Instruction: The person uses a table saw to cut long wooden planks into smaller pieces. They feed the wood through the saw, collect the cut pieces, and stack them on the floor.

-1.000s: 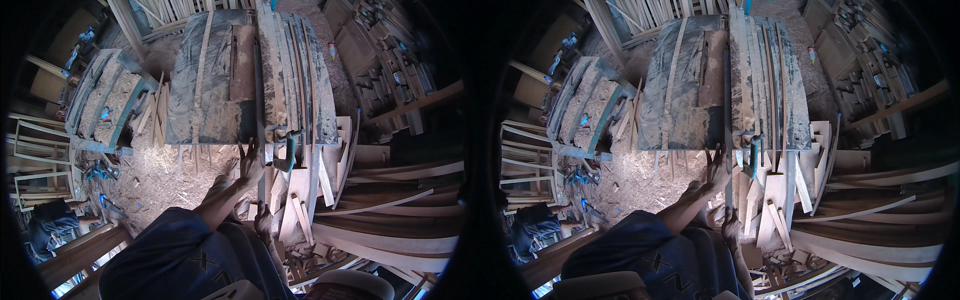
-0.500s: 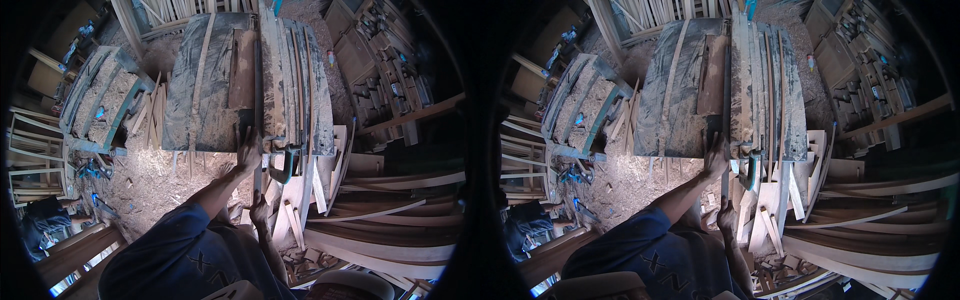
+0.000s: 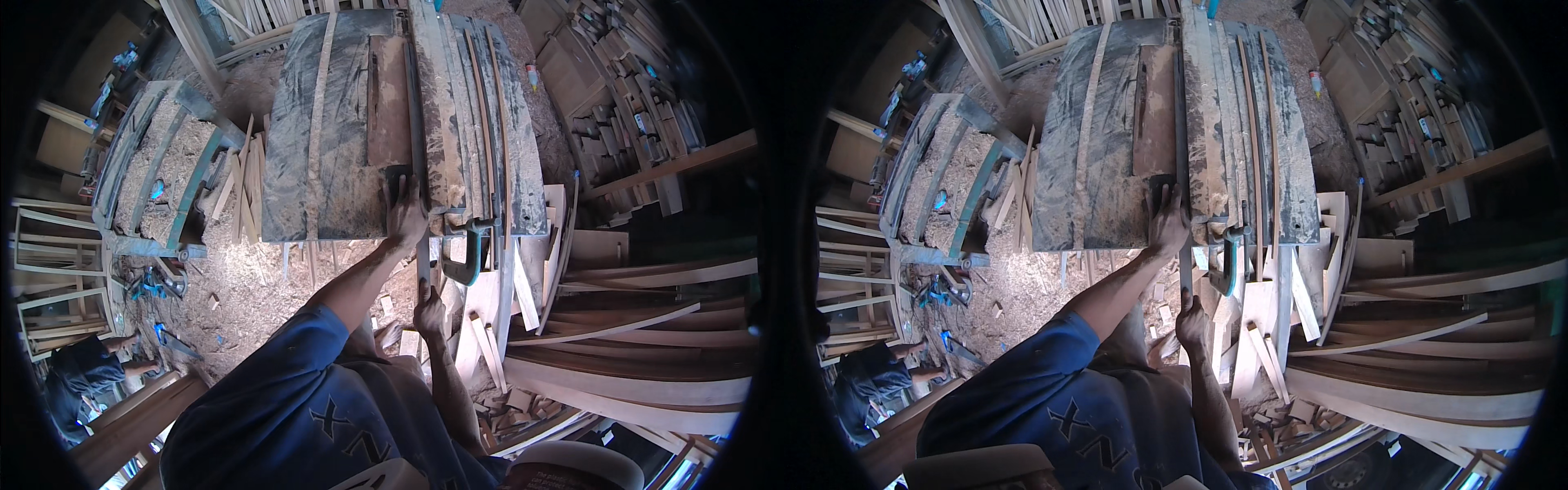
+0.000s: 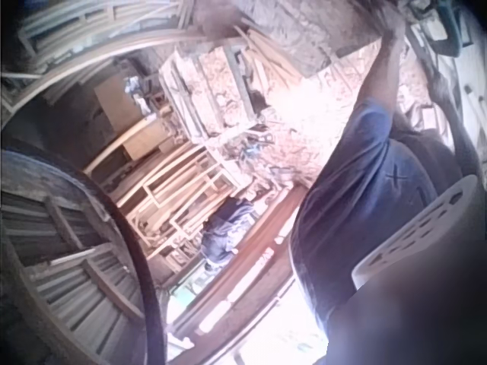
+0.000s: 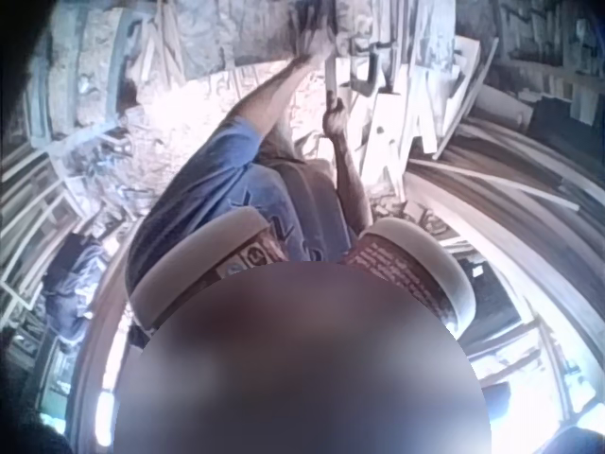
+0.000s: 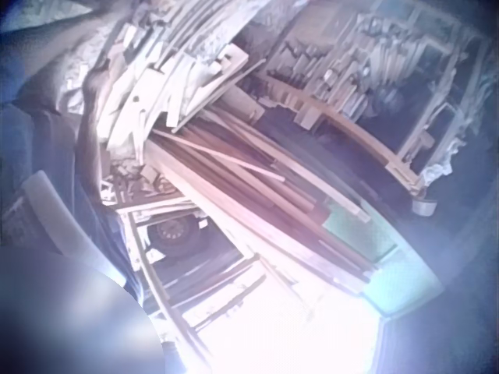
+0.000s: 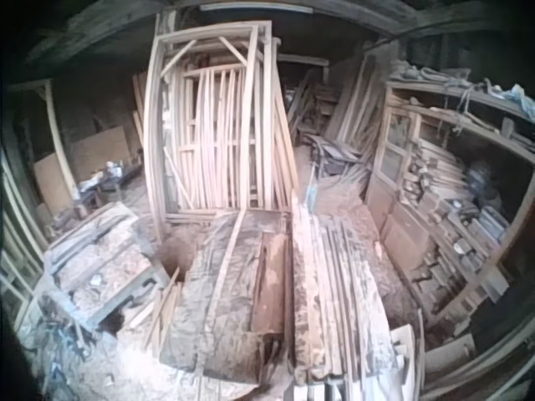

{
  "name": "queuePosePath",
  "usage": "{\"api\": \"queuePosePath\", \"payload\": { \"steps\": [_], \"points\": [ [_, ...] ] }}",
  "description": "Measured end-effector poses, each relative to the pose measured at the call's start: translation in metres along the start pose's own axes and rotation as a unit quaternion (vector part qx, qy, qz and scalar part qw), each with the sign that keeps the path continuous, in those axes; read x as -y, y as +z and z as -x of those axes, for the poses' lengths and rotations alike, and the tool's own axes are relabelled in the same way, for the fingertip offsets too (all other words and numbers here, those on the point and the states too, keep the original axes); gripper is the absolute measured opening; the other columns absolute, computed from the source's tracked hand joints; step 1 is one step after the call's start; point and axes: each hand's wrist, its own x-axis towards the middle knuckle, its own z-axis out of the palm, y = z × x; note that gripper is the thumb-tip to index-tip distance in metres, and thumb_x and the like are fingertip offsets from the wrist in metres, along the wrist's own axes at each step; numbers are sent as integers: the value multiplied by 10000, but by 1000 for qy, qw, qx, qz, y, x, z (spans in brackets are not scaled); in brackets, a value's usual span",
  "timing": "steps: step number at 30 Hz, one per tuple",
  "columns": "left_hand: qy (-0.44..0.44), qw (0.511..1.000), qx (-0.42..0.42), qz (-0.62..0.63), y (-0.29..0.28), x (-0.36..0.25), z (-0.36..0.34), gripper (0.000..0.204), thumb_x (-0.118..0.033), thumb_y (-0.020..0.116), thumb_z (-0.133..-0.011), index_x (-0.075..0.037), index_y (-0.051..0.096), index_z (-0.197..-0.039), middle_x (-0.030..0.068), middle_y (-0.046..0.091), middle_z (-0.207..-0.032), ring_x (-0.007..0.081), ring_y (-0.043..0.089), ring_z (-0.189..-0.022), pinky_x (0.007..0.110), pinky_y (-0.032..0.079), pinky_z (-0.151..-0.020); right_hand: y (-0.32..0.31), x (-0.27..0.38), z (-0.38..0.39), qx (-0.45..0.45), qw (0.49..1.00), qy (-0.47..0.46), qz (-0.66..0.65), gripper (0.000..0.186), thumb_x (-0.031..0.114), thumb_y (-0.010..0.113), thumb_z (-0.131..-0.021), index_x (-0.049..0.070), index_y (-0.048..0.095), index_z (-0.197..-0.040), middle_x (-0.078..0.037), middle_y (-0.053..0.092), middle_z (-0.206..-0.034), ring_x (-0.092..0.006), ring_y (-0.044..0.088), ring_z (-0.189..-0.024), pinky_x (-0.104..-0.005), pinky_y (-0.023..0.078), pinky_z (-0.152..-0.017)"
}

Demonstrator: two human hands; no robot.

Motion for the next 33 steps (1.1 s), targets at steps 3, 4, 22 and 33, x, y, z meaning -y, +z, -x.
{"api": "queuePosePath", "payload": {
  "steps": [3,4,22,33],
  "points": [
    [17,999,-34,-3,-8,-5,7,568,-127,522,-910,77,380,-1421,296,482,-1394,408,351,-1403,552,82,-1209,1,3,-3,-14,1000,-13,7,622,522,286,-1038,-26,558,-927,-374,595,-814,-580,556,-808,-627,401,-690],
    [-1,999,-27,33,-11,-8,15,561,-131,520,-915,80,384,-1417,298,484,-1390,411,349,-1404,551,78,-1210,2,3,-6,-12,1000,-13,4,619,521,285,-1038,-24,556,-923,-372,596,-814,-579,556,-806,-628,401,-692],
    [38,999,30,11,-8,-8,63,556,-167,548,-942,100,393,-1404,280,454,-1421,354,330,-1425,561,95,-1212,20,-9,-53,-32,989,-145,25,482,406,321,-1048,-32,520,-1022,-368,593,-856,-575,555,-816,-619,436,-690],
    [62,998,23,-16,-5,2,32,532,-163,506,-954,95,394,-1405,284,454,-1420,376,324,-1422,550,123,-1205,26,-3,-91,11,995,-30,97,623,515,239,-1034,0,589,-1047,-349,634,-905,-551,594,-892,-628,455,-774]
  ]
}}
